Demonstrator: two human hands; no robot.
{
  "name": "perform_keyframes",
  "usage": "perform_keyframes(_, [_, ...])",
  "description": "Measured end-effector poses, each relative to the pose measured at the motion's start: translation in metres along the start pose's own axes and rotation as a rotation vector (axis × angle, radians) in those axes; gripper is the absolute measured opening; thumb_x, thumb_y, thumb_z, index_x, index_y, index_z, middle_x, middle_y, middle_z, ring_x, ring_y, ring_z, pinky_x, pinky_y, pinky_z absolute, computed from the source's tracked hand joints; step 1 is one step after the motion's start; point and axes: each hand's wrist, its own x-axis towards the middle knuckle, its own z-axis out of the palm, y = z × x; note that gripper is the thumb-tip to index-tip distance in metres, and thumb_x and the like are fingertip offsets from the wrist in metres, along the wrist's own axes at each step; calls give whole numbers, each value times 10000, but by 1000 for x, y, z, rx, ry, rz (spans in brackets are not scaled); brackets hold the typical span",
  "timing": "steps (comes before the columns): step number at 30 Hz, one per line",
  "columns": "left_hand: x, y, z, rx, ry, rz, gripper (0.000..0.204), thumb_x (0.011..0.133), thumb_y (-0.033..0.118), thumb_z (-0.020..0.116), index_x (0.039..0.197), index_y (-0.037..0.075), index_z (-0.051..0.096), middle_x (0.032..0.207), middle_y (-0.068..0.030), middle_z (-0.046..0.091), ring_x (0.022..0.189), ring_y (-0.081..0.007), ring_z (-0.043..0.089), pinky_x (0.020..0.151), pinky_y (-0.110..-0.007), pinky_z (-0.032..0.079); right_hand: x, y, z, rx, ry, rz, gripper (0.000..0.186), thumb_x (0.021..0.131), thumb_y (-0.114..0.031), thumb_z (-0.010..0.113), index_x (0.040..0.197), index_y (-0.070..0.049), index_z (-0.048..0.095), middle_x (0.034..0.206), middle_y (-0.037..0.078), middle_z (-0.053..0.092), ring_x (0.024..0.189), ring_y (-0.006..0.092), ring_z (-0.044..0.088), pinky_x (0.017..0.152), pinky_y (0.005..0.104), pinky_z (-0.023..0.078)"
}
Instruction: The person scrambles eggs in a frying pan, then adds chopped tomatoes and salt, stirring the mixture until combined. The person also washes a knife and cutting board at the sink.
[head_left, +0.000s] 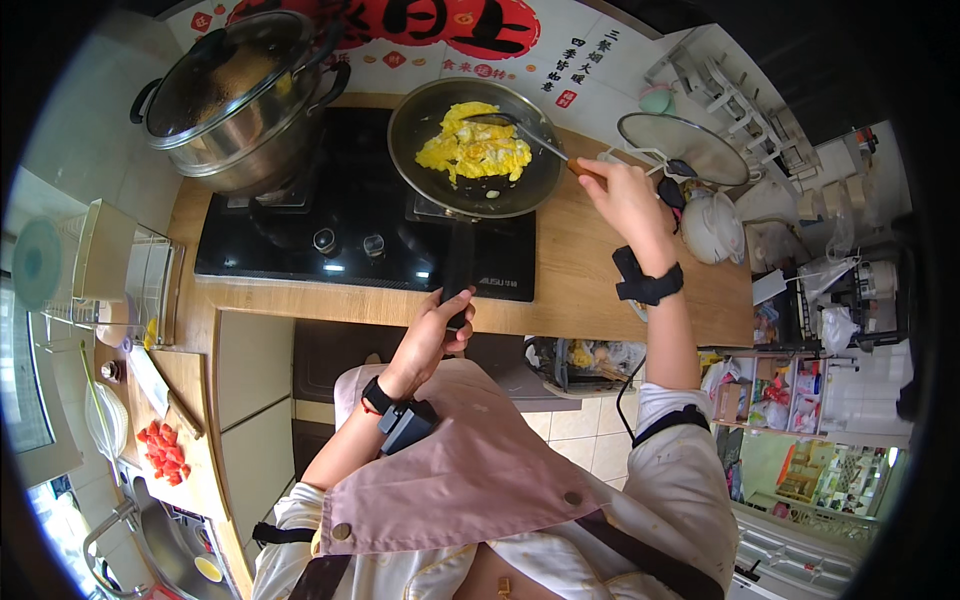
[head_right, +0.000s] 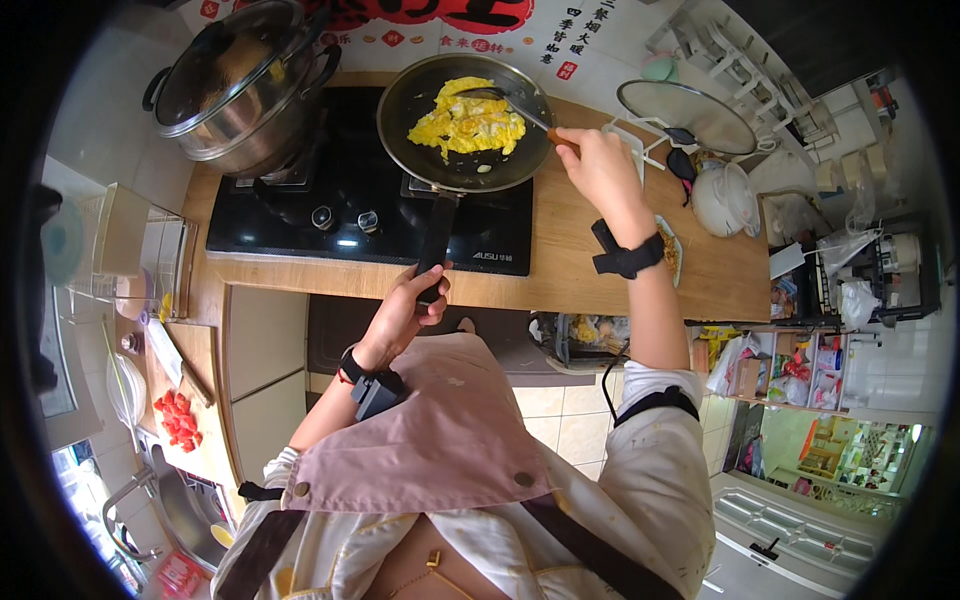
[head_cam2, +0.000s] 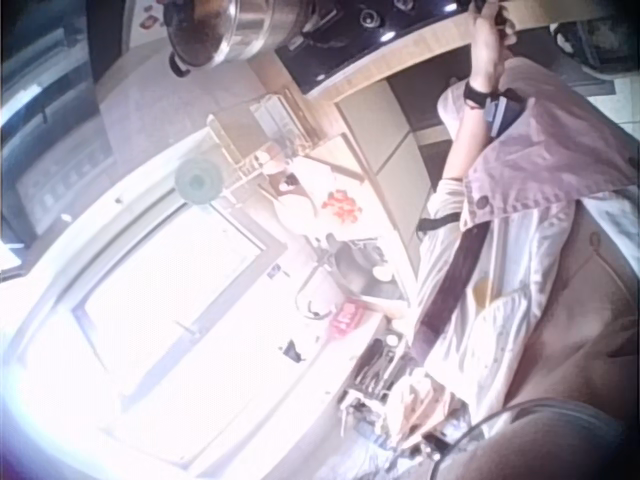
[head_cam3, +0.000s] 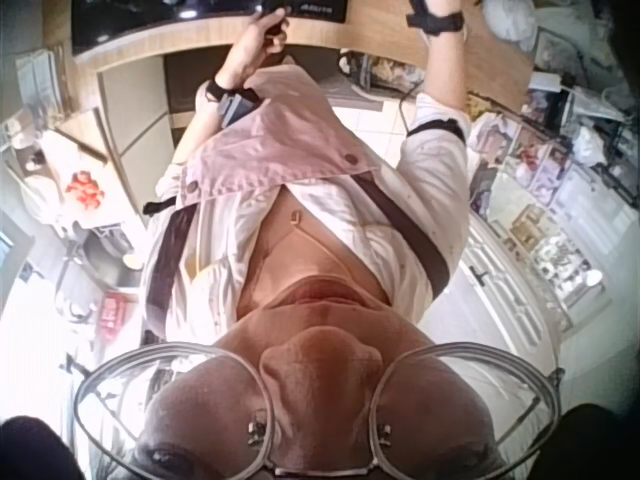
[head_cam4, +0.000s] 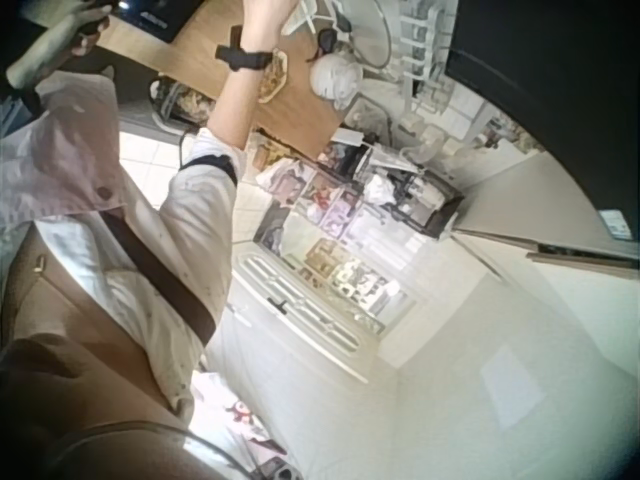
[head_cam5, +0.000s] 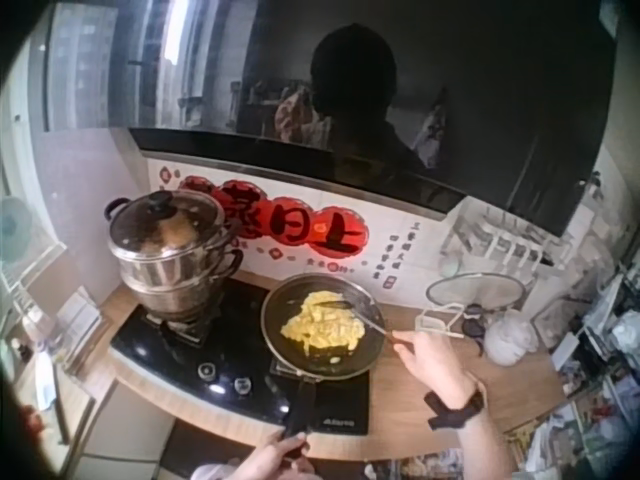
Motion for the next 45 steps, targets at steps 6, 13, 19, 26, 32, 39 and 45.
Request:
perform_keyframes(6, [1,1,-3,-24,-25,13,264,999,223,521,1169,22,493,822,0,488,589,-59,416,490,-200,280,-22,-18,-24,-111,-131,-81,239,842,-127,660,1066,-59,709,888,208,682,806,365,665,761,415,532])
perform_keyframes(13, [0,0,-2,-26,-11,-2,262,997,220,522,1169,25,490,823,-1,487,588,-56,420,481,-196,271,3,-22,-7,-37,-66,-115,209,833,-113,658,1021,-52,725,865,209,683,787,360,669,752,402,542])
perform_keyframes(19, [1,0,-4,-17,-28,8,323,985,245,543,1204,19,473,811,1,502,587,-65,433,494,-201,293,19,-15,21,24,1,-98,196,822,-92,663,1001,-53,732,827,219,675,759,363,671,743,411,547])
perform_keyframes(26, [-1,0,-2,-14,-19,16,276,996,231,528,1174,22,503,822,1,485,589,-55,408,487,-197,268,-19,-27,-52,-194,-135,-129,234,842,-136,660,1062,-85,717,827,191,676,707,334,665,664,385,530])
perform_keyframes(32, [-2,2,-1,-14,-21,21,277,993,231,532,1172,21,504,820,3,483,589,-55,411,488,-196,269,-32,-31,-56,-216,-197,-77,236,829,-131,668,1052,-72,719,848,183,683,743,340,670,687,383,539])
perform_keyframes(39, [0,1,-6,18,-34,18,377,973,271,560,1223,4,466,816,1,505,600,-70,445,513,-202,324,10,9,5,39,51,-4,226,843,-152,661,1042,-63,719,848,198,680,747,336,674,702,388,542])
perform_keyframes(45, [1,0,-6,15,-33,18,342,974,267,558,1198,21,482,810,0,506,597,-68,444,506,-201,316,11,-21,22,22,-165,-25,219,842,-114,656,1044,-55,716,856,190,685,747,350,671,719,406,544])
